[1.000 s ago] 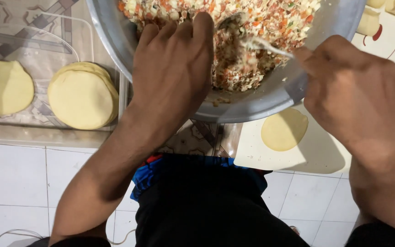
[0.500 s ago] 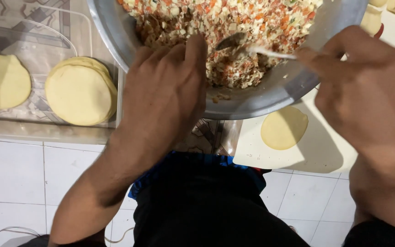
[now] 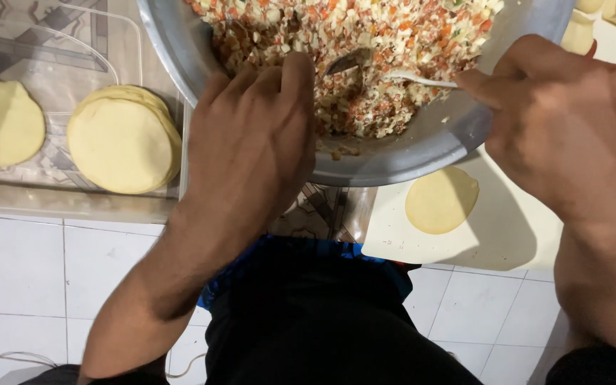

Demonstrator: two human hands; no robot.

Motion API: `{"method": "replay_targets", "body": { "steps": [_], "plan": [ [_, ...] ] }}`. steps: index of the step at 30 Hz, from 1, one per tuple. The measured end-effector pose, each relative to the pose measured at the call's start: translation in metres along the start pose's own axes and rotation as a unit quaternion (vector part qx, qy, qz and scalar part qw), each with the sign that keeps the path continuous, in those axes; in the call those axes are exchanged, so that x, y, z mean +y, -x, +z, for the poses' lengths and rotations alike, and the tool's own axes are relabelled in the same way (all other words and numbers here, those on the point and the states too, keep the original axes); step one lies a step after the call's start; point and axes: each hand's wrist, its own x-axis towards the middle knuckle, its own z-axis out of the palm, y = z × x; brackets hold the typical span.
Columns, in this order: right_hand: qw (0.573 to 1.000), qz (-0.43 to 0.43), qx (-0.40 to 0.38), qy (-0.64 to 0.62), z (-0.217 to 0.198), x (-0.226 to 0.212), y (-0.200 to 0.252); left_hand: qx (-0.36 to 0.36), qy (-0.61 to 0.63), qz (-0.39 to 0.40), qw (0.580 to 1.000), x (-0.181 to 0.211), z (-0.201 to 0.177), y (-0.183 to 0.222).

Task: Filling dough circles with a vegetable and meat mixture and folding them to seal.

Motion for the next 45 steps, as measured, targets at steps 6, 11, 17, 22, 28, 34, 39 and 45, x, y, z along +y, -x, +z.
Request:
{"method": "replay_targets", "body": {
  "steps": [6,11,17,22,28,34,39,45],
  "plan": [
    [0.999,-0.028,-0.017,0.023,0.001,0.005,-0.009,-0.013,0.022,-0.014,1.0,0.001,-0.001,0.006],
    [0.993,-0.034,-0.11,-0.029,-0.01,0.004,-0.024,-0.023,0.022,-0.027,0.999,0.001,-0.007,0.01],
    [0.972,-0.046,-0.177,-0.146,-0.013,0.008,-0.044,-0.038,-0.013,-0.025,0.999,0.003,0.001,0.014],
    [0.958,-0.067,-0.211,-0.184,-0.015,0.007,-0.062,-0.041,-0.016,-0.01,0.999,0.003,0.003,0.013],
    [0.91,-0.057,-0.241,-0.332,-0.014,0.012,-0.079,-0.018,-0.021,-0.002,1.0,0.001,0.006,0.014],
    [0.861,-0.06,-0.212,-0.458,-0.006,0.007,-0.089,-0.017,-0.008,0.002,1.0,-0.001,0.004,0.013],
    [0.841,-0.017,-0.253,-0.478,-0.012,0.01,-0.09,-0.021,0.06,-0.001,0.998,-0.004,-0.004,0.013],
    [0.841,0.075,-0.258,-0.469,-0.013,0.021,-0.067,-0.005,0.083,-0.01,0.997,-0.007,-0.011,0.013]
  ]
}}
